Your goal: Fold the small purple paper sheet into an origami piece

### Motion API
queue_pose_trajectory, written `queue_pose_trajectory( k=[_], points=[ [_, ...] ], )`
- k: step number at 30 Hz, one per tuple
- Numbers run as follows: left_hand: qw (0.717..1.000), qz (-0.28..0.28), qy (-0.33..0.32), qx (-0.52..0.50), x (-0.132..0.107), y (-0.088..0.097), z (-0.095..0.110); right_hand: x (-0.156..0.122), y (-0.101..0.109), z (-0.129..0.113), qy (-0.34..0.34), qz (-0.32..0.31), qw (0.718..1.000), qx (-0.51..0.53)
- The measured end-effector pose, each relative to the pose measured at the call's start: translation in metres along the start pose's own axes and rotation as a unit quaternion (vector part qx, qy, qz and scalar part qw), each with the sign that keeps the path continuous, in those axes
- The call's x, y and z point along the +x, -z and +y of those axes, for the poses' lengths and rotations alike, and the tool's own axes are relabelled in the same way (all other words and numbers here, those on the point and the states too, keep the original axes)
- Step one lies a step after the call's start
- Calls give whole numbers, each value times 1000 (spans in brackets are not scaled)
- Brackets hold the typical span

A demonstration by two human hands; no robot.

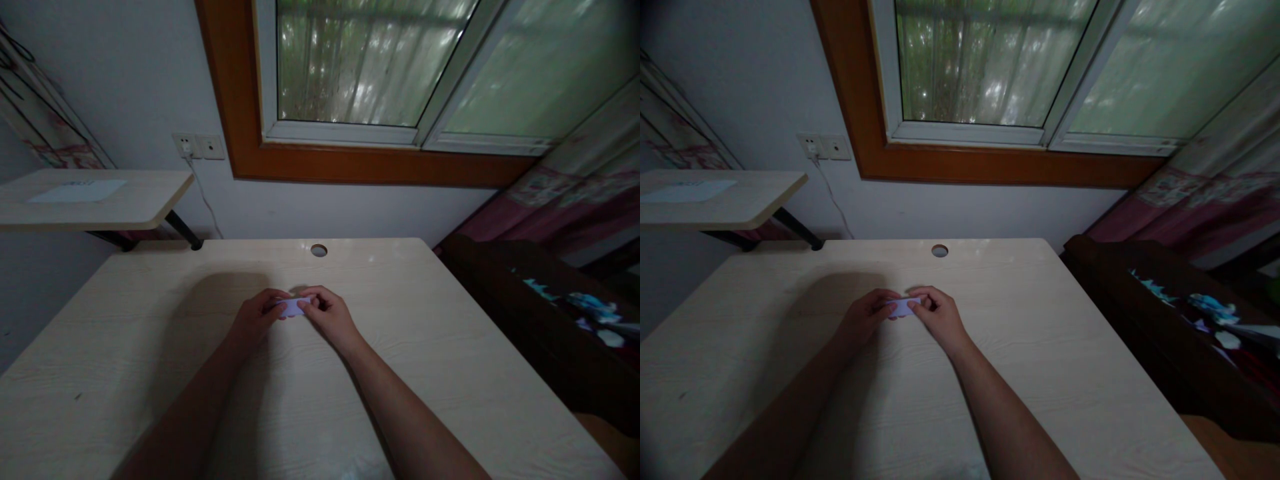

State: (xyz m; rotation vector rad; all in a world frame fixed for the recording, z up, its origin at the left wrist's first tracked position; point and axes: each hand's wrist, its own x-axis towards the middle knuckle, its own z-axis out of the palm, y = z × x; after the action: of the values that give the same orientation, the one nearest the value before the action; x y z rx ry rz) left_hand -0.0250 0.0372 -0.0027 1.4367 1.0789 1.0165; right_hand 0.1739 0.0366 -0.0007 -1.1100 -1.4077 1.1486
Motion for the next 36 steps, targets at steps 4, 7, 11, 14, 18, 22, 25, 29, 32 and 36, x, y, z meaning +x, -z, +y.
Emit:
queue_pose_trajectory(
  k=[4, 7, 11, 14, 18, 22, 25, 29, 32, 36],
  points=[
    [1000, -3, 7, -13, 0, 2, 1, 0, 1, 2, 2, -6, 1000, 3],
    [1000, -2, 10, -22, 0, 3, 0, 1, 1, 3, -3, -6, 1000, 13],
    [999, 5, 13, -37, 1, 3, 1, 3, 1, 6, -8, -3, 1000, 30],
    [999, 12, 7, -42, 2, 2, 2, 3, 0, 7, -10, 2, 999, 45],
    [1000, 20, -4, -20, 1, 1, 2, 2, 1, 5, -9, 5, 999, 49],
    [1000, 23, -13, -1, 0, 1, 4, 2, 1, 3, -9, 8, 999, 30],
    [1000, 26, -9, 5, 0, 0, 6, 2, 1, 3, -8, 12, 1000, 23],
    [1000, 25, -8, -16, 1, -1, 4, 1, 1, 3, -10, 11, 1000, 18],
    [999, 38, -4, -26, 1, 0, 2, 1, 1, 3, -3, 9, 1000, 13],
    [997, 59, 14, -39, 1, 1, 1, 0, 1, 3, 11, 2, 1000, -11]
  ],
)
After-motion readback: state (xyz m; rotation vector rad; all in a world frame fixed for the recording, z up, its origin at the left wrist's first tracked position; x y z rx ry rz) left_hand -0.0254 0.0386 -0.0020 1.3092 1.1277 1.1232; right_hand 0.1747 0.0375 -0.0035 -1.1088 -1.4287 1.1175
